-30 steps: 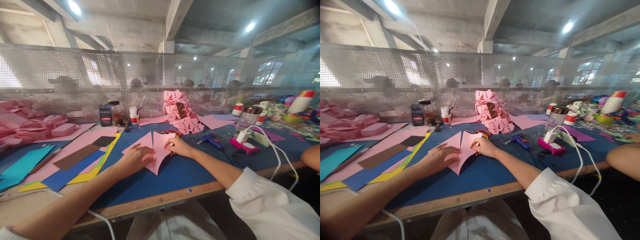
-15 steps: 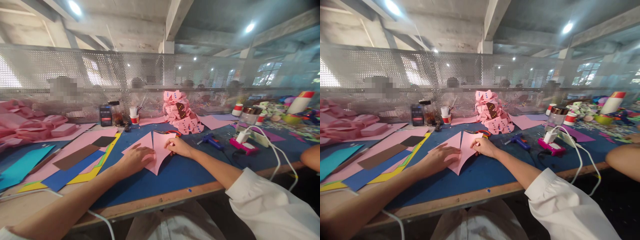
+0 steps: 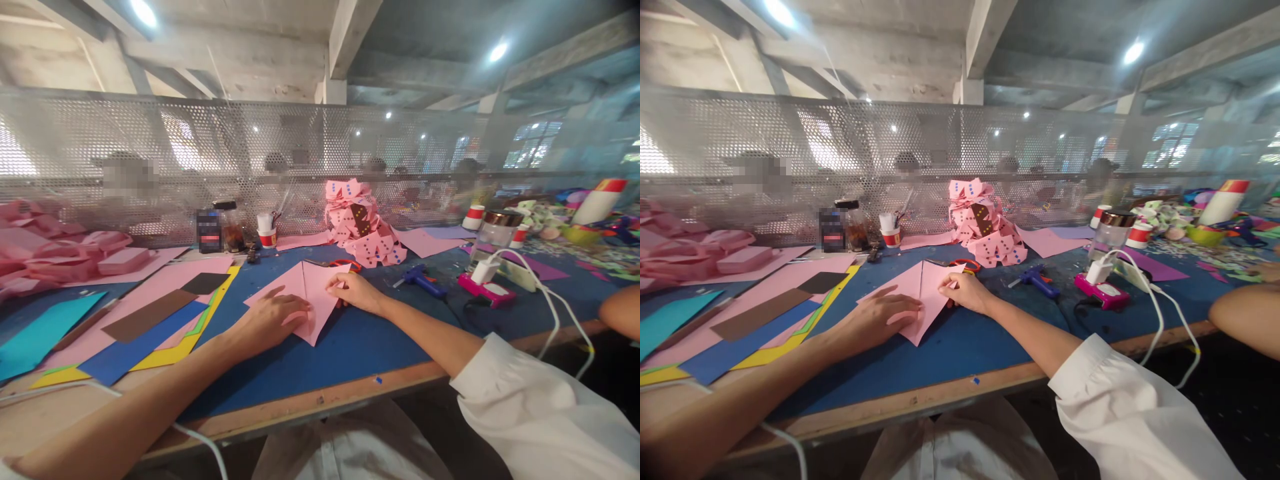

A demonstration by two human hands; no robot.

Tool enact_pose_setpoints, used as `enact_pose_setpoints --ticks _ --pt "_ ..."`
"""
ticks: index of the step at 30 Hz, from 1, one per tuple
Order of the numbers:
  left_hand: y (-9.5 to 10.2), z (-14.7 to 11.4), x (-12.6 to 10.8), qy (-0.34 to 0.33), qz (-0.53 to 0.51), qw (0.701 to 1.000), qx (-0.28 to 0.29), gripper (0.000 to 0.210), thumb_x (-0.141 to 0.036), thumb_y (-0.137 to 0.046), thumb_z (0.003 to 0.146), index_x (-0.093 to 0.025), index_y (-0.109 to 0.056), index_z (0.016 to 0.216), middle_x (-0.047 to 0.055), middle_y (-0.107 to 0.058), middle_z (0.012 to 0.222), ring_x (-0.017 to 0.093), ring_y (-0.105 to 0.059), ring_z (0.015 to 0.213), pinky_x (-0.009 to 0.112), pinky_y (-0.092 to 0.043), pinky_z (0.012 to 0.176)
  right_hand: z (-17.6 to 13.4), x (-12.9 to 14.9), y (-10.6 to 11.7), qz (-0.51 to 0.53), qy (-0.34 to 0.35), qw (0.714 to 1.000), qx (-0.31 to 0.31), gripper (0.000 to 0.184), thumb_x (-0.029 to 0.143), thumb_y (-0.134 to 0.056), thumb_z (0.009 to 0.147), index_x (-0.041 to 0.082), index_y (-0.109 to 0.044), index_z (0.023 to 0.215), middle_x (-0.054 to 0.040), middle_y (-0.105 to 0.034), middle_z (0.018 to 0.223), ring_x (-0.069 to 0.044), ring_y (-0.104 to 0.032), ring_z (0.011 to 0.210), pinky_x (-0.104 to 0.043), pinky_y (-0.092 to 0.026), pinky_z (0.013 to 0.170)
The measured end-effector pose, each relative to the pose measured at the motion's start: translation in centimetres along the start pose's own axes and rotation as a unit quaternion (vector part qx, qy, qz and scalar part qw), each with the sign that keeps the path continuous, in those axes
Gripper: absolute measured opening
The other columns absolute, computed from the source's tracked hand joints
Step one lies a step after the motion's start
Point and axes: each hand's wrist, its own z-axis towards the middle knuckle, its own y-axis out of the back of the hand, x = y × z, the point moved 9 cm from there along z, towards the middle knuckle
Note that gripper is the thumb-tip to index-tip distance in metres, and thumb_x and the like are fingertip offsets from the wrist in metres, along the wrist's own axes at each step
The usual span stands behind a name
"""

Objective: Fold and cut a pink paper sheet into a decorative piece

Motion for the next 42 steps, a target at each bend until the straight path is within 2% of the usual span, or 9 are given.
enact_pose_setpoints --ticks 5,12,17,21,32,42 --pt "-0.11 -0.02 0.24 0.000 -0.006 1.000 0.000 0.031 -0.035 -0.042 0.106 -0.036 -0.071 0.118 -0.004 -0.069 0.132 0.016 -0.062 0.125 0.045 -0.025 0.125 0.06 -0.33 -0.41 -0.008 0.008 1.000 0.019 0.015 0.023 -0.064 0.087 0.016 -0.071 0.099 -0.0001 -0.070 0.071 -0.011 -0.065 0.057 -0.019 -0.046 0.053" --pt "-0.20 0.05 0.42 0.016 -0.003 1.000 0.005 0.028 -0.033 -0.046 0.104 -0.036 -0.073 0.112 -0.006 -0.070 0.131 0.016 -0.063 0.124 0.043 -0.027 0.124 0.05 -0.38 -0.47 -0.033 0.008 0.999 0.025 0.015 0.019 -0.063 0.086 0.017 -0.072 0.097 0.0013 -0.069 0.065 -0.012 -0.067 0.058 -0.020 -0.047 0.058" --pt "-0.23 0.09 0.45 0.022 -0.005 1.000 0.009 0.028 -0.032 -0.046 0.104 -0.036 -0.073 0.112 -0.005 -0.070 0.131 0.016 -0.063 0.123 0.043 -0.030 0.122 0.02 -0.34 -0.61 -0.038 0.009 0.999 0.032 0.017 0.018 -0.061 0.086 0.017 -0.072 0.099 0.0010 -0.070 0.068 -0.011 -0.068 0.059 -0.019 -0.045 0.058" --pt "-0.11 0.09 0.40 0.027 -0.008 1.000 0.006 0.027 -0.034 -0.047 0.103 -0.036 -0.073 0.111 -0.005 -0.071 0.129 0.017 -0.064 0.122 0.043 -0.030 0.121 -0.01 -0.22 -0.66 -0.041 0.013 0.998 0.035 0.017 0.017 -0.060 0.086 0.016 -0.072 0.098 0.0002 -0.071 0.071 -0.012 -0.068 0.061 -0.020 -0.045 0.058" --pt "-0.23 0.05 0.52 0.021 -0.008 1.000 0.004 0.029 -0.035 -0.045 0.104 -0.036 -0.073 0.111 -0.005 -0.071 0.130 0.017 -0.063 0.122 0.044 -0.030 0.121 -0.10 -0.21 -0.65 -0.042 0.018 0.998 0.038 0.018 0.017 -0.059 0.085 0.017 -0.072 0.098 0.0017 -0.068 0.062 -0.013 -0.068 0.060 -0.021 -0.045 0.060" --pt "-0.14 0.12 0.47 0.023 -0.008 1.000 0.004 0.029 -0.035 -0.046 0.103 -0.036 -0.074 0.111 -0.005 -0.071 0.129 0.017 -0.065 0.120 0.043 -0.030 0.122 -0.08 -0.44 -0.64 -0.039 0.019 0.998 0.035 0.018 0.018 -0.059 0.085 0.017 -0.071 0.098 0.0010 -0.070 0.068 -0.012 -0.067 0.061 -0.021 -0.046 0.059"
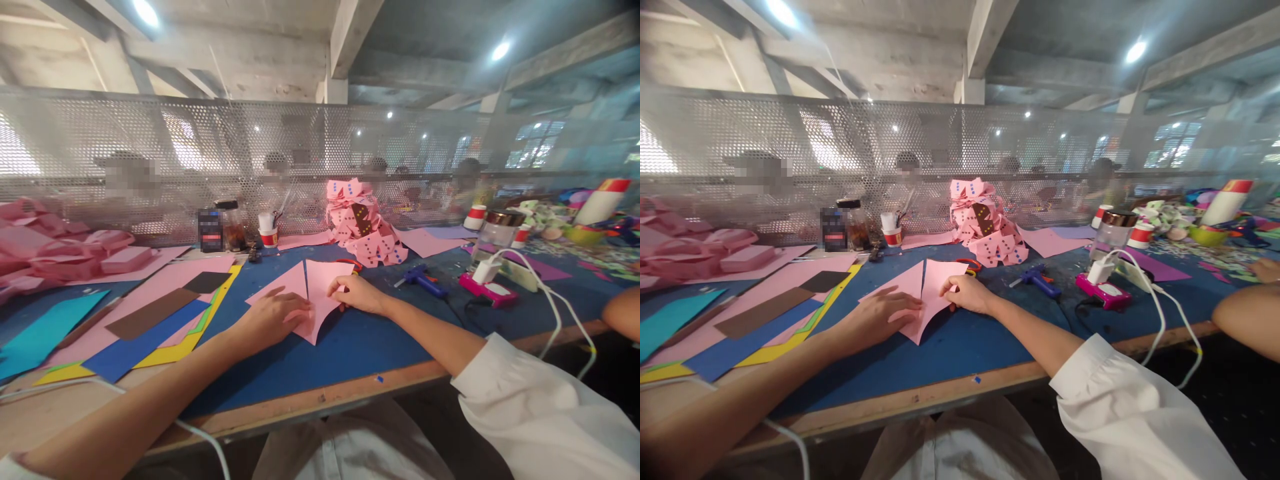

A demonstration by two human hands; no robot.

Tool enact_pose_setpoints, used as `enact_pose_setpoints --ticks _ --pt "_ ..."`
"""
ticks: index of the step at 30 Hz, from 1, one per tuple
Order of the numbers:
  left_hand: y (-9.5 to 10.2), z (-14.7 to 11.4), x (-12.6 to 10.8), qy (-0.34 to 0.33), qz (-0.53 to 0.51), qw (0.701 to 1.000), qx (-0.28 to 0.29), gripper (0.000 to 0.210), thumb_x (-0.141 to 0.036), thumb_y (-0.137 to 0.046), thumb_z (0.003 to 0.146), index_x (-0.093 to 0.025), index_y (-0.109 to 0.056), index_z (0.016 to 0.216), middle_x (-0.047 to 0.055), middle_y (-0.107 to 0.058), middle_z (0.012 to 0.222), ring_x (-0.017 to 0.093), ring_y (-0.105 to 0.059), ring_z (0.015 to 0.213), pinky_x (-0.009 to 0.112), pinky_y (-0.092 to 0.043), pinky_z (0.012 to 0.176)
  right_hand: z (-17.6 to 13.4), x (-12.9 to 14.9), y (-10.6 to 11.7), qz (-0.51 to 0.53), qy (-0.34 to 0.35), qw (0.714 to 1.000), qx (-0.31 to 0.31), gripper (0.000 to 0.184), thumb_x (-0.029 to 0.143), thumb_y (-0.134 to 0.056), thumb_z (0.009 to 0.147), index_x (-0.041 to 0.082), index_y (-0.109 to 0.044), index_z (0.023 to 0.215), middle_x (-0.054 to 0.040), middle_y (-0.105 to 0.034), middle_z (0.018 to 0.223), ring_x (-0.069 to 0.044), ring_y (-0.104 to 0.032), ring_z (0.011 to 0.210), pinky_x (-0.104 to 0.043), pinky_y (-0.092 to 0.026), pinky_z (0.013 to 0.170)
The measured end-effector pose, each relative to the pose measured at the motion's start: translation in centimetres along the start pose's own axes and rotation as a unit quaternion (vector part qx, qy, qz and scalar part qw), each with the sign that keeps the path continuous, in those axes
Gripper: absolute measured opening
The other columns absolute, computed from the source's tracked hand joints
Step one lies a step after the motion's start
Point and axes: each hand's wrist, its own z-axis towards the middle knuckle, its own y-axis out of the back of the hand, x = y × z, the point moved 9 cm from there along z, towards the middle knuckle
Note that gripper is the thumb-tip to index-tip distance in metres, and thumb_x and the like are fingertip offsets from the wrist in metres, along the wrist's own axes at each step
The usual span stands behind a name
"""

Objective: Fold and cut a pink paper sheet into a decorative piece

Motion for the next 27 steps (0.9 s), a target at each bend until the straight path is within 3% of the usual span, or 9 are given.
enact_pose_setpoints --ticks 10,20,27 --pt "-0.1 -0.1 -0.2 -0.003 0.009 1.000 0.009 0.030 -0.032 -0.044 0.105 -0.037 -0.071 0.117 -0.005 -0.069 0.133 0.017 -0.062 0.125 0.046 -0.029 0.122 0.0 0.1 0.2 0.002 -0.003 1.000 -0.007 0.017 0.016 -0.059 0.085 0.017 -0.072 0.096 0.0017 -0.068 0.061 -0.013 -0.068 0.060 -0.020 -0.046 0.060" --pt "0.3 -0.2 -0.9 -0.027 0.016 0.999 -0.014 0.030 -0.032 -0.042 0.105 -0.031 -0.070 0.116 -0.001 -0.073 0.126 0.016 -0.066 0.118 0.045 -0.032 0.122 0.1 0.0 0.8 0.013 -0.008 0.999 -0.045 0.014 0.018 -0.062 0.086 0.015 -0.071 0.096 -0.0012 -0.070 0.072 -0.012 -0.066 0.059 -0.021 -0.048 0.059" --pt "0.3 -0.2 -1.2 -0.037 0.003 0.999 -0.017 0.028 -0.030 -0.046 0.104 -0.032 -0.072 0.111 -0.002 -0.073 0.125 0.017 -0.067 0.116 0.046 -0.036 0.119 0.2 0.0 0.0 0.030 0.013 0.999 -0.010 0.018 0.030 -0.065 0.088 0.017 -0.069 0.100 -0.0034 -0.075 0.087 -0.012 -0.069 0.064 -0.020 -0.048 0.056"
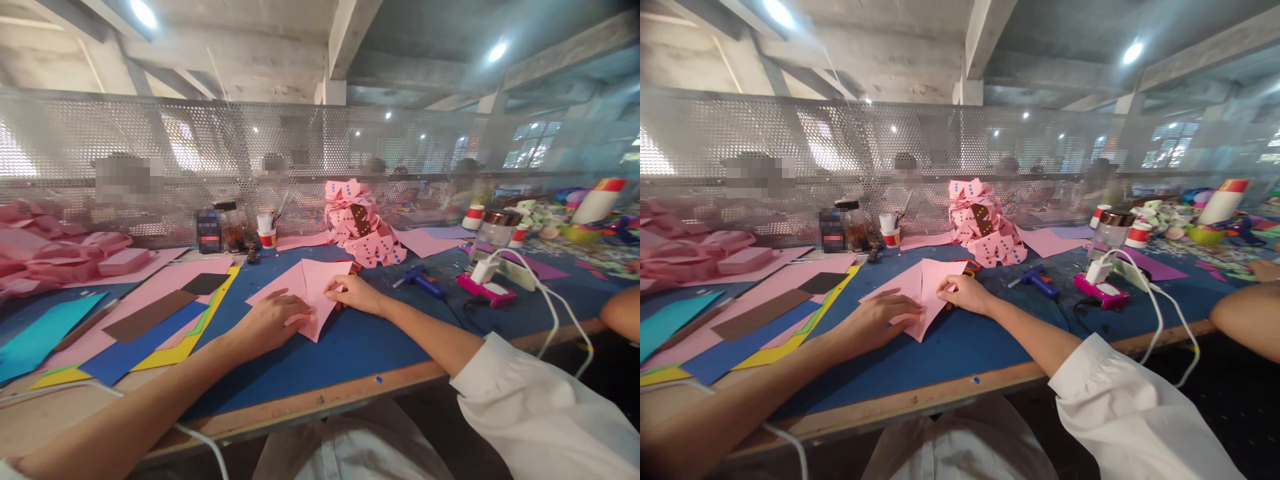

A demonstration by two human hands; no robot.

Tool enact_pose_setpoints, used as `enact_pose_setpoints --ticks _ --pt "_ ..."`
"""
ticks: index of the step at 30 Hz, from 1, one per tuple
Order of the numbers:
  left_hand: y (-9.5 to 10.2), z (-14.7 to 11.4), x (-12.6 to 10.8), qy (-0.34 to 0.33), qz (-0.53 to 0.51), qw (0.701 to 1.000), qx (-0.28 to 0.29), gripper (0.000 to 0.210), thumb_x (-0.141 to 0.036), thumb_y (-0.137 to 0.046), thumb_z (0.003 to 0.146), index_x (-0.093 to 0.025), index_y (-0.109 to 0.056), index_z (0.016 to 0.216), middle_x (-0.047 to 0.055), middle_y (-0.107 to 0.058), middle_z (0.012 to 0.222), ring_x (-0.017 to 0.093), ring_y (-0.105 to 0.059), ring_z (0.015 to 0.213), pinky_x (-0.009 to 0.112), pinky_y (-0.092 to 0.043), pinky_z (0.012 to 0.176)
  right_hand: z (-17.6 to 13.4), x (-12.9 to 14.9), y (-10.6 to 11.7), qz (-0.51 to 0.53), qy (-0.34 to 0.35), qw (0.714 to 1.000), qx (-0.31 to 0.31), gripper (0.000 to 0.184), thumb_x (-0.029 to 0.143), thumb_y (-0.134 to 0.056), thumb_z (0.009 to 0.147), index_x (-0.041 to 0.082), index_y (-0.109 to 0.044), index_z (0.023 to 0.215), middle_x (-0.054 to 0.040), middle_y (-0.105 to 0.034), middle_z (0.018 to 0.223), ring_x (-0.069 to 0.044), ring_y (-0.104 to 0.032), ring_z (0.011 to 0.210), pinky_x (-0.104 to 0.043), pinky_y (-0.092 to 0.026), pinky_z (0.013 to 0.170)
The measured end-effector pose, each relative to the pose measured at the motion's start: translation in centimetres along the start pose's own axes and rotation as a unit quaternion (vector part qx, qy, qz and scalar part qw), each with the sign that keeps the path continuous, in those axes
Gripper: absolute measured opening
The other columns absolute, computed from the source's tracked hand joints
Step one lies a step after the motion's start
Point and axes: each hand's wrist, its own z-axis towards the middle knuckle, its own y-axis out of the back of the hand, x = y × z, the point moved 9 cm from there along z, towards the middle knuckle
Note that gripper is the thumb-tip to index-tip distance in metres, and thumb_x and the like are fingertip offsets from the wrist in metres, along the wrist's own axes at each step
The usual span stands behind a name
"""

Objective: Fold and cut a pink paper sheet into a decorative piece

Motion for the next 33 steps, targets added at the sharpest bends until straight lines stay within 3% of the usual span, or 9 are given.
enact_pose_setpoints --ticks 6,17,26,33 --pt "0.0 0.0 0.1 0.000 -0.011 1.000 -0.005 0.026 -0.026 -0.049 0.102 -0.031 -0.073 0.110 -0.001 -0.074 0.122 0.018 -0.067 0.114 0.046 -0.038 0.116 -0.1 0.2 -0.1 -0.025 -0.001 1.000 0.005 0.013 0.022 -0.065 0.086 0.018 -0.072 0.096 -0.0024 -0.076 0.085 -0.012 -0.069 0.063 -0.022 -0.049 0.063" --pt "-0.1 0.1 0.4 0.004 -0.013 1.000 -0.012 0.025 -0.025 -0.051 0.101 -0.032 -0.074 0.109 -0.002 -0.074 0.121 0.018 -0.067 0.114 0.045 -0.039 0.116 -0.5 0.8 -0.1 -0.032 -0.017 0.999 0.024 0.018 0.018 -0.062 0.083 0.016 -0.073 0.097 0.0022 -0.067 0.060 -0.013 -0.069 0.061 -0.022 -0.047 0.063" --pt "-0.1 0.0 0.3 -0.011 -0.007 1.000 -0.021 0.026 -0.027 -0.049 0.103 -0.033 -0.072 0.113 -0.002 -0.073 0.122 0.017 -0.067 0.115 0.047 -0.037 0.117 -0.5 0.8 0.0 -0.029 -0.013 0.999 0.019 0.017 0.018 -0.061 0.083 0.016 -0.073 0.096 0.0018 -0.068 0.061 -0.014 -0.069 0.061 -0.022 -0.048 0.063" --pt "0.4 0.0 -0.4 -0.035 -0.018 0.999 -0.037 0.023 -0.027 -0.051 0.103 -0.028 -0.073 0.106 -0.001 -0.077 0.110 0.015 -0.071 0.103 0.044 -0.040 0.116 -0.2 0.0 0.1 -0.018 -0.006 1.000 0.007 0.015 0.021 -0.063 0.085 0.017 -0.072 0.097 -0.0008 -0.073 0.074 -0.013 -0.070 0.063 -0.022 -0.049 0.063"
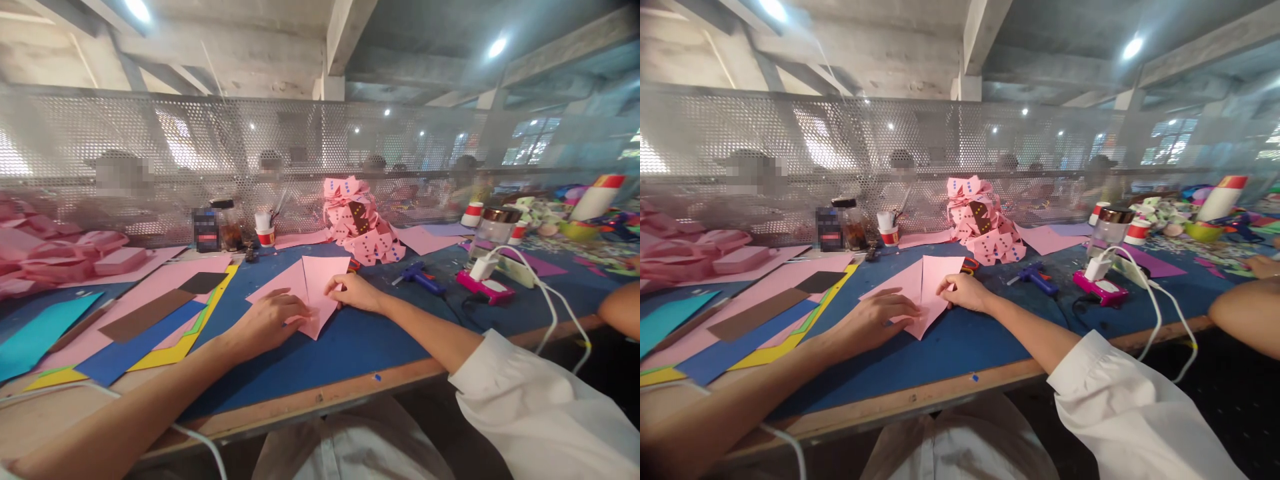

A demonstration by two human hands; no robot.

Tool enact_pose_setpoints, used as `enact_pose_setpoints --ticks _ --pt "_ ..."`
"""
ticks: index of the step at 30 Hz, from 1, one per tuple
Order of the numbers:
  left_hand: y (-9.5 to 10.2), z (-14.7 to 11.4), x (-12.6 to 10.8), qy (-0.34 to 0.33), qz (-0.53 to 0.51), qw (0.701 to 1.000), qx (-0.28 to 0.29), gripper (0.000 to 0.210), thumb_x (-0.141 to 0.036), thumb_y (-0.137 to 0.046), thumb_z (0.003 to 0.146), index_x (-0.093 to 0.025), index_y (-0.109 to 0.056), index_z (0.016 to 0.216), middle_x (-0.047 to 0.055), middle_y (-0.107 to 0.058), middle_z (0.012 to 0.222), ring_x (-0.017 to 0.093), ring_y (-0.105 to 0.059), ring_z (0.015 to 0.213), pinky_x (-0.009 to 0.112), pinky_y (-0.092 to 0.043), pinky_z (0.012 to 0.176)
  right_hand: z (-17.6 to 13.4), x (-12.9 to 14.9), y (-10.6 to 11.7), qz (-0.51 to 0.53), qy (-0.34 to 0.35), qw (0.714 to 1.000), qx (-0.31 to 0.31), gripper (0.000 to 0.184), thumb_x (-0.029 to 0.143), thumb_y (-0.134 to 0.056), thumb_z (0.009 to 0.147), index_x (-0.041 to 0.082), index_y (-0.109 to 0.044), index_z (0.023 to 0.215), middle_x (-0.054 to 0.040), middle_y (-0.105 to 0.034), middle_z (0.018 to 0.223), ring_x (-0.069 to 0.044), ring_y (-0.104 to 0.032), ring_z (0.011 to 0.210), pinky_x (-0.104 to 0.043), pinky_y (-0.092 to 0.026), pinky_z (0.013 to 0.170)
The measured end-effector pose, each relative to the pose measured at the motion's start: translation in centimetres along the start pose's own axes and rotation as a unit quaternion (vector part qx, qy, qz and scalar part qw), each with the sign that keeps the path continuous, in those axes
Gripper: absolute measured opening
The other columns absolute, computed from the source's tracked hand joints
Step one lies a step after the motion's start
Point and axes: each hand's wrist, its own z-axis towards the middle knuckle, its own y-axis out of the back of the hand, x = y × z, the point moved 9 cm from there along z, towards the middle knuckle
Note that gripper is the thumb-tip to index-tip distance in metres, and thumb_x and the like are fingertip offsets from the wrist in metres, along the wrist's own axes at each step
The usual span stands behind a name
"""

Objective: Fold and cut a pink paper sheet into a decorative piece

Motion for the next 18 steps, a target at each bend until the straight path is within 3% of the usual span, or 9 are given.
enact_pose_setpoints --ticks 6,18 --pt "0.0 0.1 0.0 0.003 -0.005 1.000 0.005 0.022 -0.026 -0.051 0.102 -0.026 -0.072 0.109 0.001 -0.076 0.110 0.016 -0.071 0.103 0.042 -0.041 0.115 -0.1 0.2 -0.2 -0.003 0.008 1.000 0.005 0.017 0.032 -0.067 0.087 0.018 -0.071 0.096 -0.0015 -0.075 0.079 -0.014 -0.070 0.067 -0.023 -0.050 0.065" --pt "0.1 0.2 -0.1 0.004 -0.012 1.000 0.013 0.021 -0.025 -0.052 0.101 -0.026 -0.073 0.104 0.003 -0.075 0.109 0.018 -0.070 0.102 0.042 -0.041 0.115 -0.5 1.2 -0.3 -0.030 0.005 0.999 0.025 0.019 0.016 -0.061 0.083 0.017 -0.074 0.097 -0.0004 -0.073 0.072 -0.014 -0.070 0.067 -0.023 -0.049 0.068"
